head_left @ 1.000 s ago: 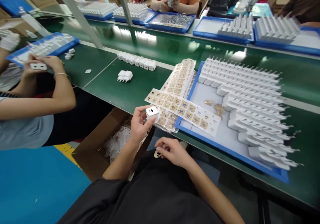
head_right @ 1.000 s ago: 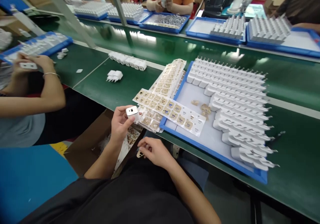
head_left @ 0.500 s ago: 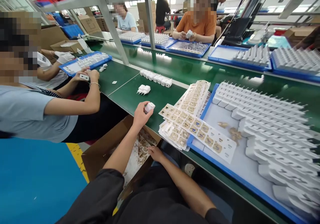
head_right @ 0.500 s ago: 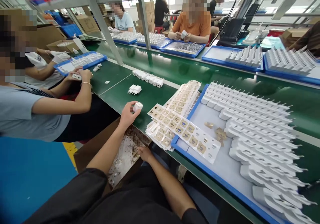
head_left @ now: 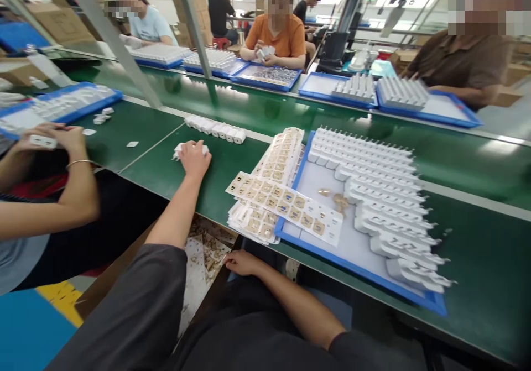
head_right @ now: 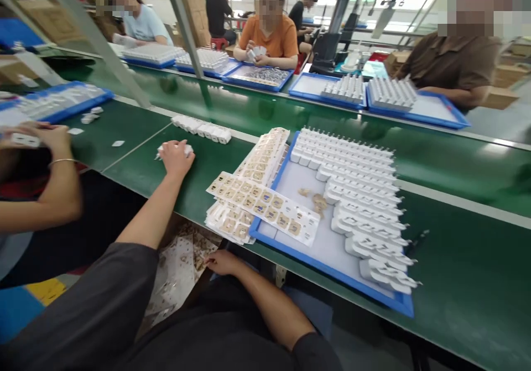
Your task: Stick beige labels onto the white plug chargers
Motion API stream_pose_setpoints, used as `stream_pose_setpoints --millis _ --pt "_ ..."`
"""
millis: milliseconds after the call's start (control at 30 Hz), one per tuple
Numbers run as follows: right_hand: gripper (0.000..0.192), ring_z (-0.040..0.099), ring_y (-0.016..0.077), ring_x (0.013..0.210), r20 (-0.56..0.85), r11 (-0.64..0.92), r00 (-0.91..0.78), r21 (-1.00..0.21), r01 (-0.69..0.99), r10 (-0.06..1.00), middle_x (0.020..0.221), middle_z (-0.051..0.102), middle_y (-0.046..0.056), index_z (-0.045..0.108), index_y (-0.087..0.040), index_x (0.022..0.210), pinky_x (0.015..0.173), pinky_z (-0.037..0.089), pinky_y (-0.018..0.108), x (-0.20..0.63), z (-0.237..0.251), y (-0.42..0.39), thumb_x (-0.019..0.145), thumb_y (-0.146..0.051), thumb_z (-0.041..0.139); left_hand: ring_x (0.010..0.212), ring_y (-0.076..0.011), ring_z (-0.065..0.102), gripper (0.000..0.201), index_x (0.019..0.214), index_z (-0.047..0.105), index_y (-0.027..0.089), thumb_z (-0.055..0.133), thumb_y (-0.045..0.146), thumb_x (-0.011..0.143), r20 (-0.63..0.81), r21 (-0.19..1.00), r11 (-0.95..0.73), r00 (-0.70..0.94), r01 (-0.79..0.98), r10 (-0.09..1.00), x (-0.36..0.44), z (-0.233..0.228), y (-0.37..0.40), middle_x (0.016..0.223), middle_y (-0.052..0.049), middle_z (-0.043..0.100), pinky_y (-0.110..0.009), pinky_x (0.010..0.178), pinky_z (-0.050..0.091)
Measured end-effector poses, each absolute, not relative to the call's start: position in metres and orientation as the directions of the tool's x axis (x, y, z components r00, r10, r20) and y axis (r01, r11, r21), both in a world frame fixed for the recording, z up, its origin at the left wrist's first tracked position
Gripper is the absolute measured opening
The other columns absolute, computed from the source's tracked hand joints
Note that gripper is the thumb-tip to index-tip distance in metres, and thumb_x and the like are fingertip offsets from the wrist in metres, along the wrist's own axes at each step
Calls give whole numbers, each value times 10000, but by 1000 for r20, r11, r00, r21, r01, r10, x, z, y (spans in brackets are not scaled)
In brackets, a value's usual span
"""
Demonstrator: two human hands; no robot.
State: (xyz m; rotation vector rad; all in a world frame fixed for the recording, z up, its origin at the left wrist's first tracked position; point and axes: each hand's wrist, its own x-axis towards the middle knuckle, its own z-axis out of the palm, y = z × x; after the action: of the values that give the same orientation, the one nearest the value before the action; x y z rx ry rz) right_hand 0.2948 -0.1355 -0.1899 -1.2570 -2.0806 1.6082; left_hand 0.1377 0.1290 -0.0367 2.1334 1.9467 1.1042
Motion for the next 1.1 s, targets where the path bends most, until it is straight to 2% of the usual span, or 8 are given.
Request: stream_pose_setpoints --millis 133,233,367,467,567,700,867,1100 --pt "211 711 235 1054 -212 140 -676 -894 426 706 1112 771 72 769 -196 1043 987 518 339 343 -127 -159 859 -145 678 1324 -361 328 407 1218 580 116 633 416 949 528 517 -337 17 786 849 139 -43 130 1290 -84 541 -638 1199 138" --pt "287 716 195 1029 -13 289 -718 -910 297 696 1158 758 66 716 -236 1214 927 542 290 394 -59 -186 964 -287 585 1203 -311 482 370 1159 633 149 627 443 935 540 509 -463 150 726 828 158 -39 117 1179 -69 639 -574 1158 310" --pt "260 710 194 1025 217 308 -241 -835 456 946 1096 752 52 682 -270 1198 929 563 341 468 5 -201 1010 -271 503 1090 -290 612 281 1106 696 215 570 404 939 496 479 -646 423 595 758 213 -23 64 1115 -79 718 -459 1004 487" --pt "306 633 281 1192 361 167 109 -651 741 926 1244 686 119 637 -242 1261 1042 516 495 507 6 -189 978 -263 523 1135 -292 640 265 1140 705 252 593 375 935 426 483 -796 697 365 577 267 -4 14 1167 -75 726 -470 1034 477" --pt "404 523 334 1327 381 79 129 -485 871 915 1350 624 166 590 -186 1334 1124 429 578 519 -12 -170 943 -194 489 1205 -296 618 331 1249 659 254 613 344 934 389 490 -856 838 163 382 315 10 -17 1246 -88 699 -475 1076 448" --pt "394 577 355 1206 298 -36 171 -410 911 939 1127 701 164 630 -140 1250 1056 442 591 515 -23 -159 891 -110 473 1264 -333 583 553 1331 595 219 754 290 806 258 506 -856 928 107 269 355 13 -24 1343 -132 646 -463 1080 435" --pt "332 672 271 979 334 50 176 -571 820 926 1034 706 104 632 -194 1224 884 543 454 518 -12 -168 936 -164 470 1142 -335 658 801 1405 526 205 827 265 666 -20 591 -772 961 234 275 370 11 -14 1242 -126 698 -385 945 489" --pt "217 634 272 1091 614 239 63 -398 886 787 1128 700 110 701 -245 1115 951 519 461 515 -4 -184 961 -187 559 834 -256 689 571 1167 679 226 821 369 633 -285 771 -532 936 351 205 371 36 -7 870 -13 732 -293 696 475"
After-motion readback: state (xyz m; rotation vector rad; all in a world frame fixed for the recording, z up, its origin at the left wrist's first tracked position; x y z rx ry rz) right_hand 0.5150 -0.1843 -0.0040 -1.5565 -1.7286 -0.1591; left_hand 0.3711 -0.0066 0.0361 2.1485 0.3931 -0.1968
